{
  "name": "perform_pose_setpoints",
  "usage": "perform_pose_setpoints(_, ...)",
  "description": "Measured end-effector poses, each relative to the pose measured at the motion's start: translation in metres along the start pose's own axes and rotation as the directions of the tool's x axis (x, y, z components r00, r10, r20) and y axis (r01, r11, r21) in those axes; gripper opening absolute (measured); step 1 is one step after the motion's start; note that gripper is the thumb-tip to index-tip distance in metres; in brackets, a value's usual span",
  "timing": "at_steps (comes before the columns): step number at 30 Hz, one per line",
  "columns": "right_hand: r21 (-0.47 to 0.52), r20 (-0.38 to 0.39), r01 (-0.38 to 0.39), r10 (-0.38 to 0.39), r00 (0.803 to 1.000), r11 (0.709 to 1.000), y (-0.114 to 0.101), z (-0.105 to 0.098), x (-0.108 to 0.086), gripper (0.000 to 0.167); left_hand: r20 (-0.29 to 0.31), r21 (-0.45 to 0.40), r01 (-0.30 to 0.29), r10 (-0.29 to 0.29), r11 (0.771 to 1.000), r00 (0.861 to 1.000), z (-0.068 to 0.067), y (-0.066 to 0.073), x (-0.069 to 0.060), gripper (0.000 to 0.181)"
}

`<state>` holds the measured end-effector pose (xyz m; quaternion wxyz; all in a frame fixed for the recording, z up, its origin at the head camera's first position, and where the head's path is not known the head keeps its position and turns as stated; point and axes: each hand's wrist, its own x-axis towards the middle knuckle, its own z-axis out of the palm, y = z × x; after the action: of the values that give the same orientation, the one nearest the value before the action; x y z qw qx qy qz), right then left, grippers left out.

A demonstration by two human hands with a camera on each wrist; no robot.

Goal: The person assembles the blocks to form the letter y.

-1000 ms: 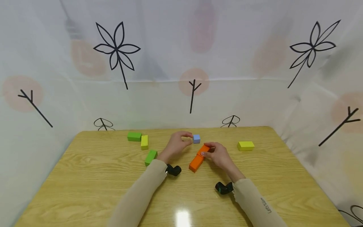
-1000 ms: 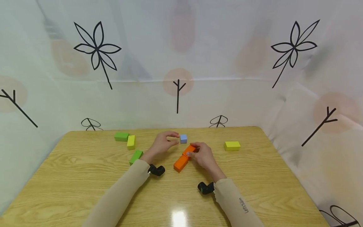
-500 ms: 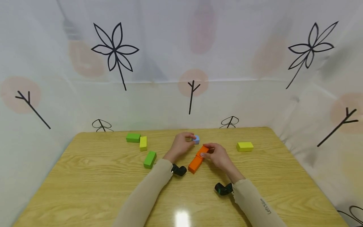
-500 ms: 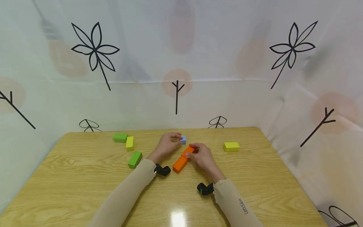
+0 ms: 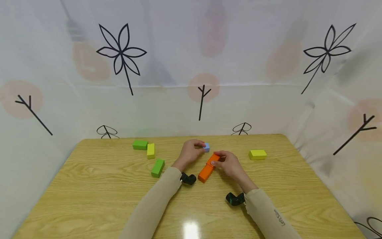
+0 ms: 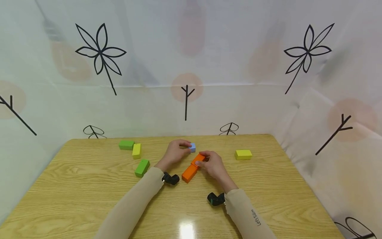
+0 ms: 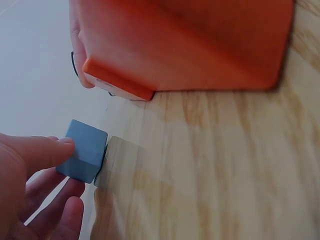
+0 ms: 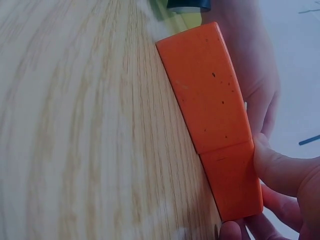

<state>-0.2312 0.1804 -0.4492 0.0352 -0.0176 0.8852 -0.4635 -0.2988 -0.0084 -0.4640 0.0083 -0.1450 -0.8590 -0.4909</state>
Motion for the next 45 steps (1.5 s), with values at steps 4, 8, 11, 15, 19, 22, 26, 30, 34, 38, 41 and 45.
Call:
perform_pose_setpoints(4, -0.005, 0.001, 0.001, -0.001, 1.0, 1.0, 0.0, 0.001, 0.0, 0.046, -0.003, -0.011, 0.012, -0.012, 1.0, 1.0, -0.002, -0.001, 0.0, 0.012)
perform_pose_setpoints(8, -0.005, -0.001, -0.002, 0.002, 1.0, 1.0, -0.001, 0.0, 0.0, 0.046, -0.002, -0.017, 0.023, -0.023, 1.0, 1.0, -0.006, 0.002, -0.002, 0.012)
perform_pose_setpoints(11, -0.009, 0.0, -0.003, 0.003, 1.0, 1.0, -0.001, 0.0, 0.0, 0.047, -0.004, -0.018, 0.019, -0.02, 1.0, 1.0, -0.009, 0.006, -0.005, 0.012)
perform_pose_setpoints(15, -0.012, 0.002, -0.001, 0.001, 1.0, 1.0, -0.002, 0.0, 0.0, 0.047, 0.003, -0.02, 0.015, -0.015, 1.0, 1.0, -0.015, 0.007, -0.009, 0.01)
perform_pose_setpoints(19, -0.007, 0.002, -0.003, 0.003, 1.0, 1.0, -0.003, 0.0, 0.0, 0.047, 0.015, -0.016, -0.002, 0.003, 1.0, 1.0, -0.022, 0.007, -0.014, 0.009)
perform_pose_setpoints(22, -0.004, 0.003, 0.001, -0.001, 1.0, 1.0, -0.003, -0.001, 0.0, 0.047, 0.022, -0.013, -0.029, 0.029, 0.999, 0.999, -0.028, 0.006, -0.02, 0.009)
perform_pose_setpoints(26, -0.009, 0.001, 0.014, -0.014, 1.0, 1.0, -0.002, -0.001, 0.001, 0.047, 0.047, -0.011, -0.051, 0.051, 0.999, 0.998, -0.035, 0.005, -0.029, 0.009)
perform_pose_setpoints(30, -0.007, 0.002, 0.006, -0.006, 1.0, 1.0, 0.0, 0.0, 0.0, 0.048, 0.084, -0.002, -0.072, 0.072, 0.997, 0.994, -0.043, 0.004, -0.041, 0.008)
perform_pose_setpoints(34, 0.0, 0.004, 0.009, -0.009, 1.0, 1.0, 0.001, 0.001, -0.001, 0.048, 0.116, 0.012, -0.108, 0.106, 0.994, 0.988, -0.052, 0.006, -0.054, 0.008)
perform_pose_setpoints(38, 0.0, 0.003, 0.011, -0.011, 1.0, 1.0, 0.001, 0.001, -0.002, 0.048, 0.145, 0.016, -0.143, 0.139, 0.99, 0.98, -0.061, 0.01, -0.066, 0.009)
perform_pose_setpoints(41, 0.009, 0.002, 0.002, -0.002, 1.0, 1.0, 0.0, 0.002, -0.002, 0.048, 0.169, 0.005, -0.148, 0.145, 0.989, 0.975, -0.066, 0.01, -0.073, 0.01)
perform_pose_setpoints(45, 0.01, 0.004, 0.003, -0.003, 1.0, 1.0, 0.001, 0.002, -0.003, 0.048, 0.197, -0.011, -0.151, 0.151, 0.988, 0.969, -0.071, 0.01, -0.084, 0.011)
